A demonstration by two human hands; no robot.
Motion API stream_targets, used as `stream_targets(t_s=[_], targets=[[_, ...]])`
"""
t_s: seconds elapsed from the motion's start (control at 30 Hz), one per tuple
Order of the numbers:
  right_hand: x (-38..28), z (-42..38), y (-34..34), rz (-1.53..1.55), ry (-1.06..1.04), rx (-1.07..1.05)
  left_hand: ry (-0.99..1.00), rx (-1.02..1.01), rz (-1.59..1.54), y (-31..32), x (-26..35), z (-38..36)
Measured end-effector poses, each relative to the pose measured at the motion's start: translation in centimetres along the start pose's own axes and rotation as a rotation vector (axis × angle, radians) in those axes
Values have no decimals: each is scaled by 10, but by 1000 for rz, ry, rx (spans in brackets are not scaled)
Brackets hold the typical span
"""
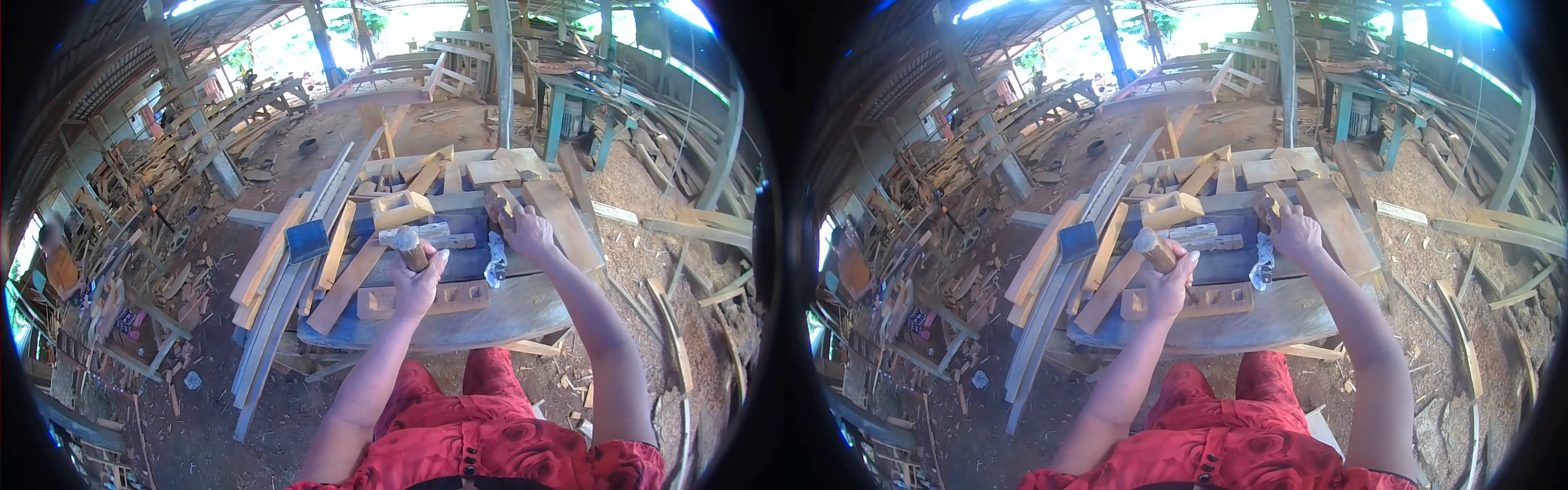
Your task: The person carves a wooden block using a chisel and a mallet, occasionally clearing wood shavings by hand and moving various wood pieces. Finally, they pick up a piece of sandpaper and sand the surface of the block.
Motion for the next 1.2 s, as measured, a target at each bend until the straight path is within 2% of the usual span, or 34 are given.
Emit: stream_targets(t_s=[0.17, 0.23, 0.27, 0.33, 0.47, 0.53, 0.57, 0.7, 0.73, 0.8, 0.93, 1.0, 1.03, 1.07, 1.13, 1.17, 1.2], targets=[[-5, 2, 7, -156, -64, 14, 33, 1, -9, 0, -1, -2], [0, 9, -12, 72, 86, -10, 38, 7, -23, -2, 2, -1], [-4, 10, -26, 70, 82, -6, 33, 9, -19, -2, 2, 1], [-35, -4, -78, 107, -83, 124, 15, 19, -15, -3, -2, -1], [-104, -27, -180, 551, -400, 121, 10, 7, 97, 3, -1, 1], [-142, -51, -234, 755, -670, 233, -8, -13, 87, 6, -4, 1], [-156, -63, -256, 833, -701, 237, 28, -22, 104, 6, -7, 3], [-193, -91, -264, 976, -843, 188, 51, -22, 59, 5, -4, 4], [-195, -95, -259, 979, -845, 192, 54, -24, 63, 5, -2, 4], [-209, -99, -210, 154, -758, -155, 52, -21, 71, 7, -1, 2], [-216, -91, -227, 117, -713, -147, -24, -7, 47, 2, -15, 2], [-218, -95, -258, 584, -809, 60, 49, -44, 74, 8, -10, 3], [-215, -93, -257, 694, -786, 85, 48, -44, 74, 7, -9, 2], [-212, -90, -248, 691, -786, 86, 61, -39, 97, 7, -8, 2], [-218, -98, -229, 405, -862, 95, 80, -32, 117, 7, -5, 2], [-212, -97, -208, 145, -766, -90, 59, -34, 108, 6, -5, 1], [-213, -97, -215, 147, -765, -87, 35, -39, 101, 5, -6, 1]])
Point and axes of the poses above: each hand's wrist, its own z-axis towards the middle knuckle, its own y-axis out of the palm, x = y × z, the point moved 7 cm from there along z, towards the middle knuckle, and after that the axes turned 1 degree about -y, right-handed, at the moved point
